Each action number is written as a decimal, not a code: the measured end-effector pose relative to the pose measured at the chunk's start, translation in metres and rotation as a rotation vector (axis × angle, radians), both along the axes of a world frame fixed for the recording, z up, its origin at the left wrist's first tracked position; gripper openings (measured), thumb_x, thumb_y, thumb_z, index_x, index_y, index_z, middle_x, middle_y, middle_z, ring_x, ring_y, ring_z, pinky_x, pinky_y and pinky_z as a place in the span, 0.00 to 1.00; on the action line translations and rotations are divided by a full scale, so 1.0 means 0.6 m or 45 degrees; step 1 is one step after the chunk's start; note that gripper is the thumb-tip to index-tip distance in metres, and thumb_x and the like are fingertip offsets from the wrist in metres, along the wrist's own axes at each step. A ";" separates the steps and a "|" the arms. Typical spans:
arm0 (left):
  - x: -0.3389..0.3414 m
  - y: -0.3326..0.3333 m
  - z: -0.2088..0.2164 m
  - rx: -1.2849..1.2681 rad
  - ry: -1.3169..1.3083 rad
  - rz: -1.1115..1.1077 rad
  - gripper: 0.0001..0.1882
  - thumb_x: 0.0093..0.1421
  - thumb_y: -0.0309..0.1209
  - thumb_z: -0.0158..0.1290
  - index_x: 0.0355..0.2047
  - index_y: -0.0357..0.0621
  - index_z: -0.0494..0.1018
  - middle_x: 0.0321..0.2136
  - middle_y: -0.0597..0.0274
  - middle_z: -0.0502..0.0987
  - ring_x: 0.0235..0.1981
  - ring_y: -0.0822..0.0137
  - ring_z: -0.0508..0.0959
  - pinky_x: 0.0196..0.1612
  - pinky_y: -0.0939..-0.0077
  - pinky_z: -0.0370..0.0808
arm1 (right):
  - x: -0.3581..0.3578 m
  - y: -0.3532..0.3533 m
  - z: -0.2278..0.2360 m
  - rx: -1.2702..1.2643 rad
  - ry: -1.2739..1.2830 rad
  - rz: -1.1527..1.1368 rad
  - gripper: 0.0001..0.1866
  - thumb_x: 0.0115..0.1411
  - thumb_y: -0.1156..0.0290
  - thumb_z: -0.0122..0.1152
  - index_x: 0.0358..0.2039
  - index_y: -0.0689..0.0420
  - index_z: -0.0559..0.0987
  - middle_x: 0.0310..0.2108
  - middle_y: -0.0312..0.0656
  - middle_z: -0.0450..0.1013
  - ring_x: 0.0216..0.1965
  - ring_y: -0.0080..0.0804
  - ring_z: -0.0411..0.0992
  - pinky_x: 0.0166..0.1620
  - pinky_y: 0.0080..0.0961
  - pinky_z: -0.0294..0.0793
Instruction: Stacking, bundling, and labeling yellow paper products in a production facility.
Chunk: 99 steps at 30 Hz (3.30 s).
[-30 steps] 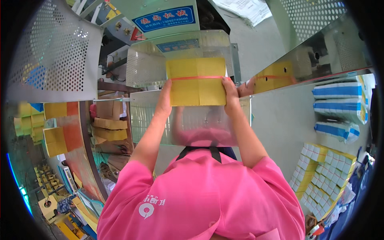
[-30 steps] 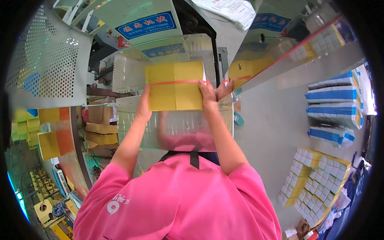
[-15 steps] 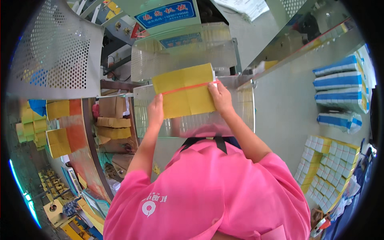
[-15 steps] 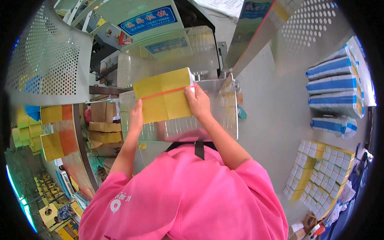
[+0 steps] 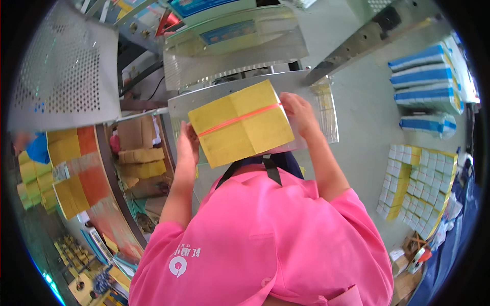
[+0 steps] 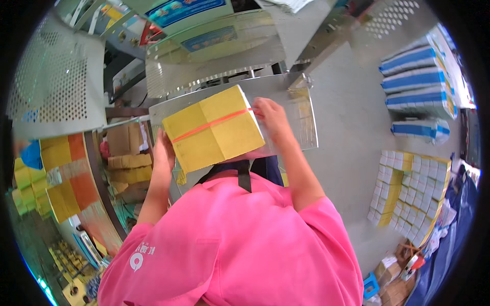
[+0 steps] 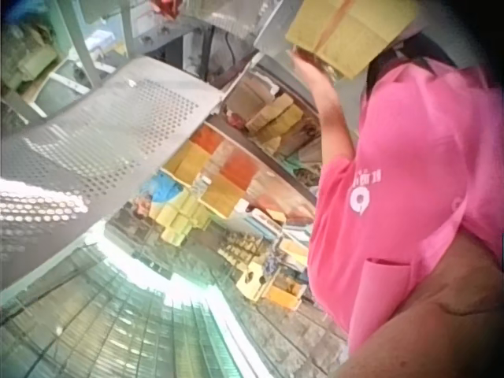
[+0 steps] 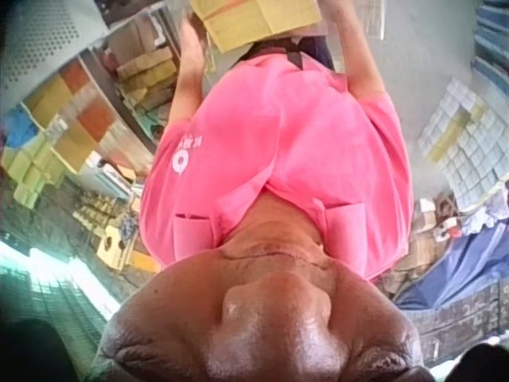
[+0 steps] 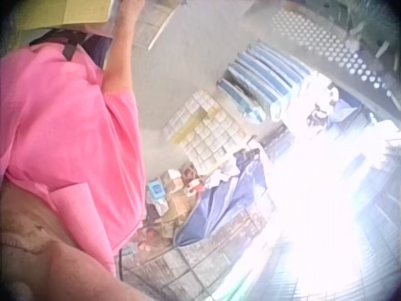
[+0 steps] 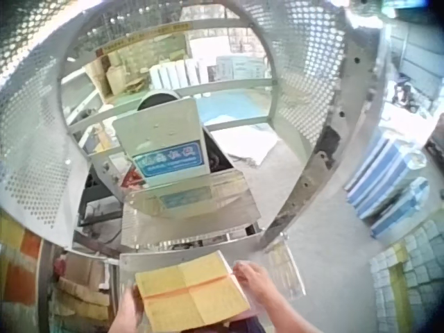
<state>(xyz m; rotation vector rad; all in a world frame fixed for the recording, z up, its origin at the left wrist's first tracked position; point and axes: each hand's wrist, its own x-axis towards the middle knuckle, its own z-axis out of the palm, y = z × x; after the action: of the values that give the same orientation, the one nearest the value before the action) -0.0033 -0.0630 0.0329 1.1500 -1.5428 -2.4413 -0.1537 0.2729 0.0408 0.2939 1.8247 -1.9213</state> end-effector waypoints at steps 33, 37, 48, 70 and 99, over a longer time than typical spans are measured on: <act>0.155 1.181 0.051 0.420 -0.142 -1.531 0.25 0.66 0.50 0.39 0.48 0.42 0.71 0.44 0.56 0.76 0.44 0.56 0.77 0.46 0.61 0.76 | 0.801 0.888 0.034 -0.379 0.011 -1.649 0.20 0.68 0.64 0.48 0.56 0.60 0.70 0.47 0.42 0.72 0.48 0.26 0.70 0.49 0.23 0.72; 0.140 1.326 0.027 0.605 -0.238 -1.608 0.26 0.66 0.50 0.38 0.48 0.42 0.72 0.47 0.54 0.76 0.45 0.54 0.77 0.47 0.58 0.75 | 0.796 1.011 0.004 -0.482 -0.054 -1.847 0.19 0.66 0.67 0.50 0.55 0.61 0.70 0.45 0.44 0.72 0.46 0.28 0.71 0.47 0.24 0.73; 0.035 1.800 -0.039 0.649 -0.381 -1.586 0.30 0.66 0.53 0.34 0.52 0.41 0.70 0.49 0.52 0.75 0.48 0.52 0.76 0.52 0.54 0.74 | 0.690 1.514 0.043 0.187 0.161 -1.656 0.10 0.63 0.67 0.54 0.37 0.61 0.76 0.34 0.40 0.75 0.36 0.26 0.71 0.42 0.25 0.72; 0.096 2.447 -0.516 0.648 -0.844 -0.447 0.23 0.68 0.45 0.36 0.54 0.43 0.68 0.53 0.56 0.72 0.52 0.55 0.74 0.55 0.58 0.72 | 0.442 2.354 -0.534 -0.156 -0.586 -0.793 0.16 0.63 0.64 0.55 0.45 0.62 0.78 0.37 0.41 0.77 0.37 0.25 0.74 0.40 0.21 0.73; 0.001 2.623 -0.723 0.474 -0.756 -0.861 0.42 0.61 0.68 0.33 0.67 0.55 0.49 0.69 0.59 0.43 0.69 0.46 0.43 0.60 0.23 0.44 | 0.405 2.310 -0.737 -0.698 -0.816 -1.412 0.34 0.61 0.52 0.58 0.63 0.48 0.58 0.60 0.46 0.61 0.60 0.52 0.60 0.54 0.69 0.60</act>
<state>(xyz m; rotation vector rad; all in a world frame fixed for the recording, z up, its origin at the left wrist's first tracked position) -0.0027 1.5107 -0.4009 1.7875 -1.9267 -3.1094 0.0893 1.6588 -0.4012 1.7372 0.6382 -2.4225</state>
